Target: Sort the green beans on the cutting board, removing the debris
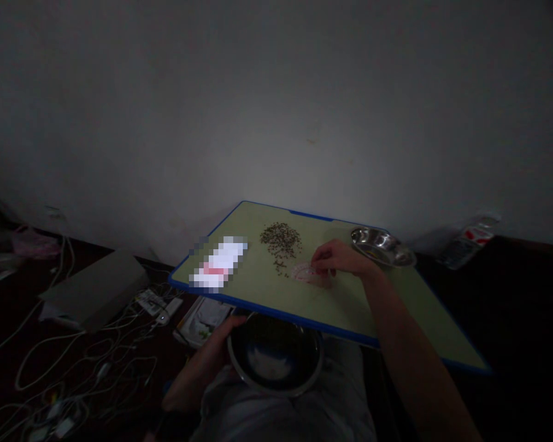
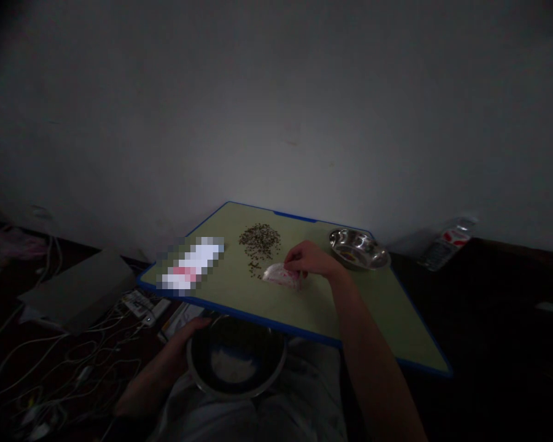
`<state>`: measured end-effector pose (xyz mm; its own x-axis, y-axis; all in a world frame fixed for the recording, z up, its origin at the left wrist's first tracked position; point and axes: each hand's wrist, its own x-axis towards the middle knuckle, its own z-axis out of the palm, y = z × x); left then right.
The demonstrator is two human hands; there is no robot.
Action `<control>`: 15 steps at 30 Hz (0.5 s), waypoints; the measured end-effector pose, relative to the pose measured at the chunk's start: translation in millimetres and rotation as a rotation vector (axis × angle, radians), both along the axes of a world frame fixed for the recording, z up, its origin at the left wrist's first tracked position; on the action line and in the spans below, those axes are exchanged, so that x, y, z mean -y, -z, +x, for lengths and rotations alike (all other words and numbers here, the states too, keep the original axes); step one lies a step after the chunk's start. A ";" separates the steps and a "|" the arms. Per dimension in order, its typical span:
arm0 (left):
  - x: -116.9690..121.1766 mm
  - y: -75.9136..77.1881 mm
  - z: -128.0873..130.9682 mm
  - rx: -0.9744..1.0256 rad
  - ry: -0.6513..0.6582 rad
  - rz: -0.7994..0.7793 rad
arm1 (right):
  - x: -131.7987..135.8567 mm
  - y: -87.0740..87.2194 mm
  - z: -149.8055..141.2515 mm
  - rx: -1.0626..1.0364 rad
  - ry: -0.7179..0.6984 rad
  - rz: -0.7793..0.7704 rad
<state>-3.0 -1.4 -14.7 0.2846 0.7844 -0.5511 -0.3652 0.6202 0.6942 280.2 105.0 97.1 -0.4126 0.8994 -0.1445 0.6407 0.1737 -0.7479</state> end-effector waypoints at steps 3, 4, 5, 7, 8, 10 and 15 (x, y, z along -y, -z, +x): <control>-2.4 4.8 -1.1 -0.003 0.013 -0.001 | -1.3 2.0 -1.0 -0.004 0.007 0.005; -2.9 5.7 -1.5 -0.011 0.013 0.001 | -1.7 2.5 -1.4 -0.005 0.008 0.009; -3.3 6.2 -1.9 -0.015 0.011 0.003 | -2.0 3.0 -2.0 -0.007 0.008 0.012; -3.3 6.3 -2.4 -0.004 0.005 0.002 | -2.3 3.9 -3.5 -0.014 0.005 0.013; -3.1 6.1 -2.5 0.005 0.006 -0.002 | -2.3 4.3 -4.4 -0.016 0.004 0.010; -2.6 5.7 -2.4 0.021 0.011 -0.013 | -2.2 5.4 -6.4 -0.017 0.005 0.001; -2.2 4.9 -1.3 0.015 0.012 0.008 | -1.5 7.0 -9.4 -0.002 -0.001 -0.015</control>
